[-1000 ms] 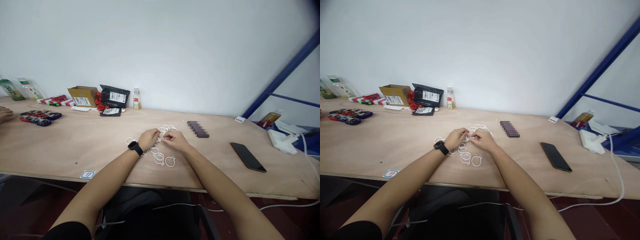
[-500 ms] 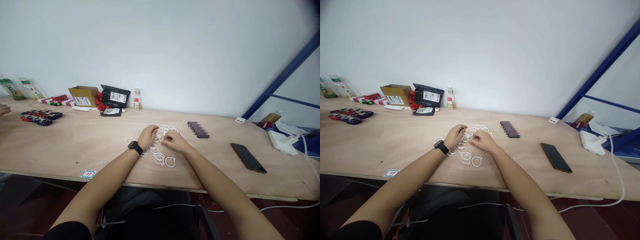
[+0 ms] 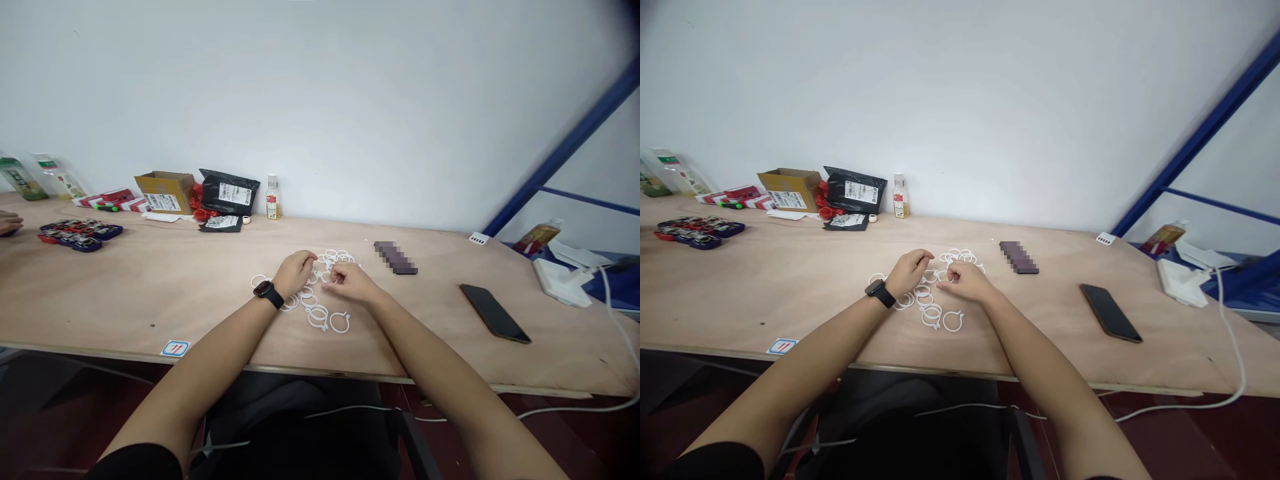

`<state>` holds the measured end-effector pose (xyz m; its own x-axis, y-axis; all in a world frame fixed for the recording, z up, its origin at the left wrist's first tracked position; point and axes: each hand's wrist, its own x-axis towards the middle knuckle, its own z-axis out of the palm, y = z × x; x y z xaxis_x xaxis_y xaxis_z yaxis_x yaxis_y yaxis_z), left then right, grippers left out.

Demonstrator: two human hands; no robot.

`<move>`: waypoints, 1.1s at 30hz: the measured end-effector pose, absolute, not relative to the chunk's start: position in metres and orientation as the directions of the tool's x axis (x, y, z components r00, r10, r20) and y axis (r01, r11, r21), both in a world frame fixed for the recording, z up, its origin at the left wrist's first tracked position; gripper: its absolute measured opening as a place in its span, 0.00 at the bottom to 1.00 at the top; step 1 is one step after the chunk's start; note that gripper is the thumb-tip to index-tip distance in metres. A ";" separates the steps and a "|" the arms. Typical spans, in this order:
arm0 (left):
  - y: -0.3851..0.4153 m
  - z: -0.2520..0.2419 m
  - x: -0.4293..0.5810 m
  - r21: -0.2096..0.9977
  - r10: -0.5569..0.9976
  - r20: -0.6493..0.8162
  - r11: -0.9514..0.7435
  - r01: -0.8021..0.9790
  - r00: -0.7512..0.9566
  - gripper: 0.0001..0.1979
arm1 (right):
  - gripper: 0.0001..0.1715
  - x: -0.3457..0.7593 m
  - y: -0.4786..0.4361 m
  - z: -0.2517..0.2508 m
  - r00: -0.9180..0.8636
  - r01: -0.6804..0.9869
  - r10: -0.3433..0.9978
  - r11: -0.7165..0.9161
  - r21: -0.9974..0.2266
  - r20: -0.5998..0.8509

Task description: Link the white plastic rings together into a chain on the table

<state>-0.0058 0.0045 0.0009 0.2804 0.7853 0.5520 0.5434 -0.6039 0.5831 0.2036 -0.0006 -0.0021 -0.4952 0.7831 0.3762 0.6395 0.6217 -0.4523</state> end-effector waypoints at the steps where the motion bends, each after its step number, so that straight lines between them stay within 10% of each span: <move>1: 0.005 0.001 -0.007 0.583 0.792 0.540 -0.596 0.552 0.285 0.13 | 0.19 0.204 0.000 -0.003 -0.481 0.644 0.789 0.613 -0.457 0.382; 9: -0.002 0.002 -0.005 0.554 0.822 0.407 -0.568 0.609 0.398 0.15 | 0.12 0.203 0.003 -0.006 -0.428 0.633 0.787 0.612 -0.474 0.444; 23: -0.003 0.004 -0.004 0.514 0.710 0.579 -0.699 0.497 0.401 0.06 | 0.17 0.205 0.002 -0.006 -0.439 0.648 0.821 0.570 -0.505 0.364; 33: -0.003 0.005 -0.004 0.488 0.701 0.563 -0.709 0.509 0.437 0.09 | 0.10 0.195 -0.004 -0.002 -0.398 0.579 0.721 0.677 -0.454 0.567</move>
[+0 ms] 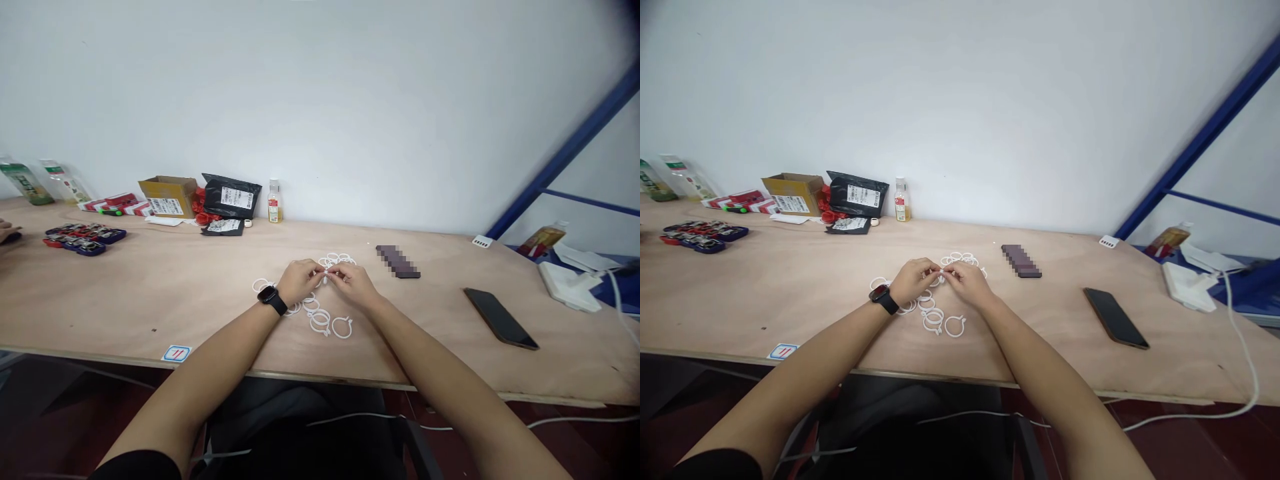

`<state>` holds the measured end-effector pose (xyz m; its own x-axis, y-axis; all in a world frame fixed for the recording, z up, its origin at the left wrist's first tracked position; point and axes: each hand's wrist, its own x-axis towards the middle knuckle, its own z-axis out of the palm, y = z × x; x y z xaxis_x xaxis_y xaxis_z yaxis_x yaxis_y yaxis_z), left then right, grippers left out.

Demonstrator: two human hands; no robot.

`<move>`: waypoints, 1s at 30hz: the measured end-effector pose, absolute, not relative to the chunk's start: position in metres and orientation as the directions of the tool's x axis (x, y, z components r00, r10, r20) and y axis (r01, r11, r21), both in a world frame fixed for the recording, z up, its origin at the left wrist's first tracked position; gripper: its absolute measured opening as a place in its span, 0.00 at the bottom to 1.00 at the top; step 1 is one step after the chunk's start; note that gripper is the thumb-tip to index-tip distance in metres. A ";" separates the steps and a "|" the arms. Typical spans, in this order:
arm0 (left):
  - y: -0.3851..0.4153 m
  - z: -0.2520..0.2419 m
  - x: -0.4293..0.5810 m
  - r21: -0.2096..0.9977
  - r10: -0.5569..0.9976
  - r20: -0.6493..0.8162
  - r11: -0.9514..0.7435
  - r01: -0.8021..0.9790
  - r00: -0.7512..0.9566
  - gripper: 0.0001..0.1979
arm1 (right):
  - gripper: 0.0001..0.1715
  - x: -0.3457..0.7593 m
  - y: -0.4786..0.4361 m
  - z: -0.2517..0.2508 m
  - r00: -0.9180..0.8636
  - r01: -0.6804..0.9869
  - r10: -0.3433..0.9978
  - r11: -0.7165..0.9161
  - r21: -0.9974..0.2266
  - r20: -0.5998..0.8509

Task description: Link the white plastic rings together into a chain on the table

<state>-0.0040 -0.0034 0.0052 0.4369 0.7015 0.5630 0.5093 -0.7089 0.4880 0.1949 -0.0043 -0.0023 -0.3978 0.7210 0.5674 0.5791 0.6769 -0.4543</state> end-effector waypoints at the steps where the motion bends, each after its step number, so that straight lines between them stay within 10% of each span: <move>1: -0.004 0.005 -0.004 0.483 0.695 0.570 -0.715 0.506 0.438 0.10 | 0.10 0.194 -0.005 -0.002 -0.394 0.581 0.718 0.679 -0.449 0.574; 30: 0.002 -0.005 -0.008 0.385 0.874 0.379 -0.448 0.807 0.304 0.11 | 0.14 0.209 0.012 -0.009 -0.209 0.724 0.771 0.536 -0.434 0.602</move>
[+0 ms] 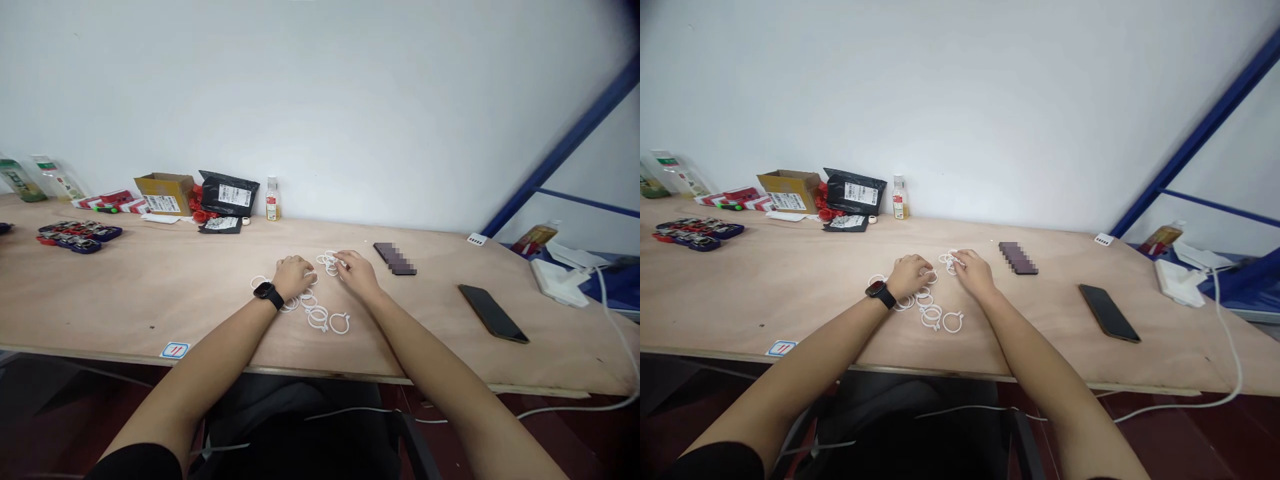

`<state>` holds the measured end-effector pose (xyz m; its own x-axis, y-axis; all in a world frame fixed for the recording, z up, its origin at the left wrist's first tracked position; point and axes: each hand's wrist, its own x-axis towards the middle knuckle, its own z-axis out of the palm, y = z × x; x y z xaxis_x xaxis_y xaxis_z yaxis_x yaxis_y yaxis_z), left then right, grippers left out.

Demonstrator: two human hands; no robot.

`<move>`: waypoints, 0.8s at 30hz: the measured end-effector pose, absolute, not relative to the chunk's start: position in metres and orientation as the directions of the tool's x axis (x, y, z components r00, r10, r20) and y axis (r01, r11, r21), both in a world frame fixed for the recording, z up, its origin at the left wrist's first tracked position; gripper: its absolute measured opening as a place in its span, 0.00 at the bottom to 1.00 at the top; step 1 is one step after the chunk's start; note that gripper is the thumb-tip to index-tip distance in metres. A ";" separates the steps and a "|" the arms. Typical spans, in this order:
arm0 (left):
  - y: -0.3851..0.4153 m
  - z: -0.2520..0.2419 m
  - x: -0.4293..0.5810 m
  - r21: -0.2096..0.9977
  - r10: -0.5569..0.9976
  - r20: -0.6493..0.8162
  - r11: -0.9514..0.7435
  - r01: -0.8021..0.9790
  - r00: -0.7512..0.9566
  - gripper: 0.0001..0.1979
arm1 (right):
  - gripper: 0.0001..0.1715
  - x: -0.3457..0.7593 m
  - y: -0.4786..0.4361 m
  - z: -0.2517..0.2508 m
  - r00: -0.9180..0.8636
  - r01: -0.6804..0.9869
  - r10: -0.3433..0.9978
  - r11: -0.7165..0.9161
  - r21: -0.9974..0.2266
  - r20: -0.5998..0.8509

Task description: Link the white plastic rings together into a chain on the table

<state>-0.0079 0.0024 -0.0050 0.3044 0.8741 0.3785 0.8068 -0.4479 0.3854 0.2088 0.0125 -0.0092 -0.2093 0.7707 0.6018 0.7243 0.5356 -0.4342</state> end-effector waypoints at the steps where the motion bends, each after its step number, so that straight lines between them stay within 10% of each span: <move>1: 0.002 -0.006 -0.008 0.367 0.887 0.335 -0.434 0.822 0.319 0.11 | 0.13 0.211 0.014 -0.010 -0.192 0.728 0.788 0.514 -0.454 0.584; 16: 0.002 -0.004 -0.003 0.400 0.841 0.347 -0.533 0.745 0.415 0.10 | 0.26 0.199 0.007 -0.016 -0.459 0.697 0.807 0.587 -0.412 0.372; 24: 0.000 -0.004 -0.002 0.397 0.845 0.238 -0.535 0.746 0.479 0.08 | 0.14 0.193 0.003 -0.012 -0.528 0.712 0.815 0.579 -0.398 0.240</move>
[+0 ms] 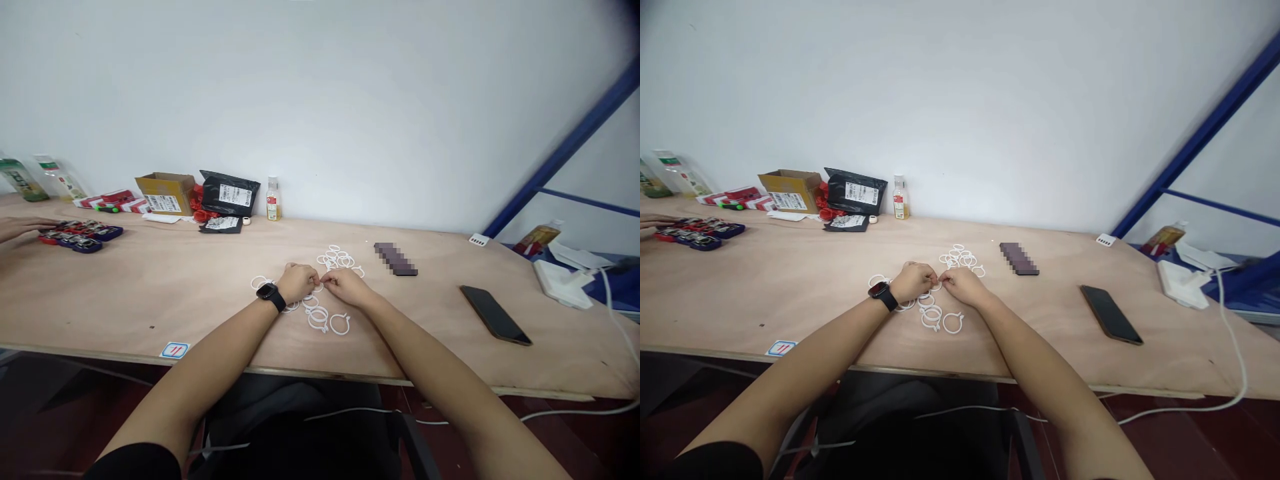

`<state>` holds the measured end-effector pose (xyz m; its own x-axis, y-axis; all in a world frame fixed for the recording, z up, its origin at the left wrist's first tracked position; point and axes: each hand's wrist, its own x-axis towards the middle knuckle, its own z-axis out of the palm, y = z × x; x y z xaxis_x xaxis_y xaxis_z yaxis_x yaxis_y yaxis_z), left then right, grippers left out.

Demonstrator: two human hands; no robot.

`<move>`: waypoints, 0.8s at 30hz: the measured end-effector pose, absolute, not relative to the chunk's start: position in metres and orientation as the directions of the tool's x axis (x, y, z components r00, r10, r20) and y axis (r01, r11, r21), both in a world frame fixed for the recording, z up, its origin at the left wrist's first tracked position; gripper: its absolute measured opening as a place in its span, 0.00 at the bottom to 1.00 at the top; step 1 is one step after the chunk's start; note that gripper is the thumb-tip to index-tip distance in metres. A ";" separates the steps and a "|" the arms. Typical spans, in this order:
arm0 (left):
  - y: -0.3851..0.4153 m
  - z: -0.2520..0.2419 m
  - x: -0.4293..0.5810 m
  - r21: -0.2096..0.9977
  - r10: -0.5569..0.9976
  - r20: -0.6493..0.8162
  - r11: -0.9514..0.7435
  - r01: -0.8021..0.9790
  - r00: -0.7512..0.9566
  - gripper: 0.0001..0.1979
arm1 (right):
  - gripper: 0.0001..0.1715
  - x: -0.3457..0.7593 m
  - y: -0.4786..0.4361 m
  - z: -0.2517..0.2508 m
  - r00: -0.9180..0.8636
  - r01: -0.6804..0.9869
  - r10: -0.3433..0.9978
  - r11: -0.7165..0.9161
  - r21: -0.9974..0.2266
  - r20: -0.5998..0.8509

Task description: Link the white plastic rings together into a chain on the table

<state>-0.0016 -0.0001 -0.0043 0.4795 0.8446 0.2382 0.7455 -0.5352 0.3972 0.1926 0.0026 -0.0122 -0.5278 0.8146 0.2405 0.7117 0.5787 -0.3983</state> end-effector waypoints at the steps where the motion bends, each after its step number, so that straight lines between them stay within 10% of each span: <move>1: -0.001 -0.004 -0.001 0.390 0.846 0.237 -0.533 0.751 0.477 0.07 | 0.14 0.192 0.002 -0.012 -0.519 0.718 0.821 0.570 -0.400 0.238; 7: -0.006 0.000 -0.001 0.335 0.861 0.225 -0.509 0.793 0.457 0.20 | 0.20 0.192 0.001 -0.012 -0.518 0.738 0.833 0.550 -0.391 0.193; 12: -0.005 -0.001 -0.002 0.366 0.861 0.212 -0.508 0.780 0.461 0.05 | 0.22 0.194 0.003 -0.015 -0.519 0.739 0.831 0.553 -0.384 0.199; 24: 0.001 -0.006 -0.002 0.436 0.792 0.326 -0.611 0.661 0.517 0.09 | 0.12 0.196 0.002 -0.014 -0.532 0.734 0.829 0.552 -0.396 0.169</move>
